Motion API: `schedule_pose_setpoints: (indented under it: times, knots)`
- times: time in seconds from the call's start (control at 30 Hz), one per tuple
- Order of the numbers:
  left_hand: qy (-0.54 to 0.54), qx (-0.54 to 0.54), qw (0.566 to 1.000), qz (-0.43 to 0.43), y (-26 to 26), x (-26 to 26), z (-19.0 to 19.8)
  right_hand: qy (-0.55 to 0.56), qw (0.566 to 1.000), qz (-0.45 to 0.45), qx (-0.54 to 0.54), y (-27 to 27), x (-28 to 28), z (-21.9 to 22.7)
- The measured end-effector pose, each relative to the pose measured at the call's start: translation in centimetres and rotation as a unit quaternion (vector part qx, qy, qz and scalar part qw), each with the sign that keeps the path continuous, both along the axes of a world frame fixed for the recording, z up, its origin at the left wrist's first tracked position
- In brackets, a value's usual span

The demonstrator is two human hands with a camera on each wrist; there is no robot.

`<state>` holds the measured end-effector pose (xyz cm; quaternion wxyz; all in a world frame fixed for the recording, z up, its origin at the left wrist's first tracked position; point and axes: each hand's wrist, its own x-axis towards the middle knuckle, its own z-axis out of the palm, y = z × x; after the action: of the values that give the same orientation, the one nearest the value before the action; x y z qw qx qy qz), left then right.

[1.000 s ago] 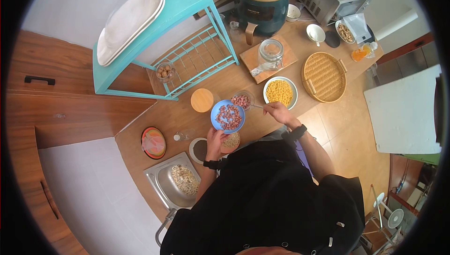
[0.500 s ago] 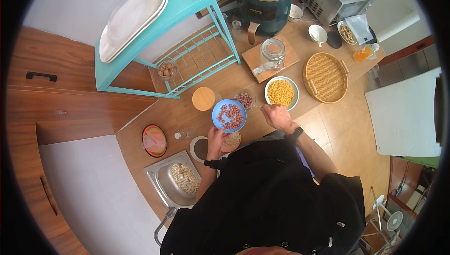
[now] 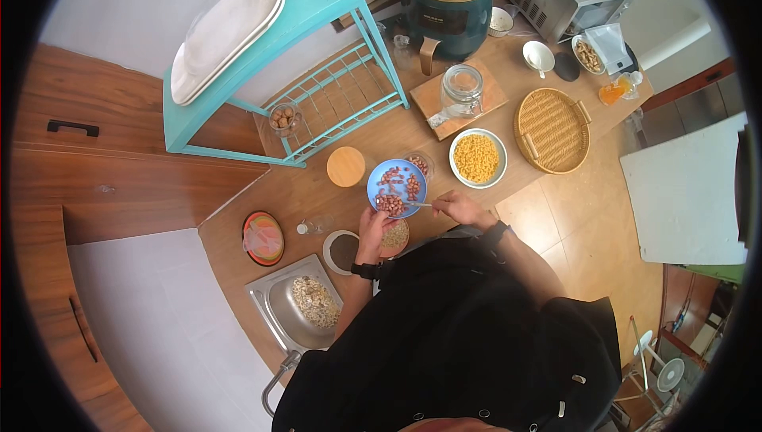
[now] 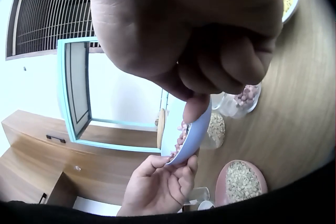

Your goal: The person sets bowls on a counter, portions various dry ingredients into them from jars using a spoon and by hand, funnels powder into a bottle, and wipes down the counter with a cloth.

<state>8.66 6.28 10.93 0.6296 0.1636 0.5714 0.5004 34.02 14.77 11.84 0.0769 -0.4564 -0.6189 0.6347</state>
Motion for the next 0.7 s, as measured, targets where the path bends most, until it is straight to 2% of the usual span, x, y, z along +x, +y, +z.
schedule_pose_setpoints:
  times: [0.13, 0.27, 0.47, 0.53, 0.57, 0.63, 0.7]
  knots:
    - [-0.010, 0.003, 1.000, 0.004, -0.3, -0.6, -0.8, 0.009, 1.000, -0.021, -0.001, 0.8, 0.3, 1.7]
    - [-0.004, 0.002, 1.000, 0.021, -0.8, -0.9, -0.9, -0.006, 0.999, -0.053, 0.009, 1.9, 1.3, 0.3]
    - [0.013, -0.013, 0.999, 0.038, -1.6, -1.3, -0.7, -0.045, 0.991, -0.075, 0.105, 3.4, 2.5, 0.8]
    - [0.020, -0.024, 0.998, 0.048, -1.8, -1.3, -0.8, -0.072, 0.944, -0.103, 0.304, 2.9, 2.0, -0.1]
    - [0.021, -0.024, 0.998, 0.047, -1.9, -1.4, -1.0, -0.072, 0.944, -0.105, 0.304, 2.6, 2.1, -0.3]
    - [0.036, -0.039, 0.998, 0.033, -1.8, -1.4, -1.3, -0.195, 0.869, 0.007, 0.454, 2.3, 2.0, -0.1]
    - [0.041, -0.037, 0.998, 0.034, -1.7, -1.4, -1.3, -0.187, 0.860, 0.004, 0.475, 1.9, 1.8, 0.5]
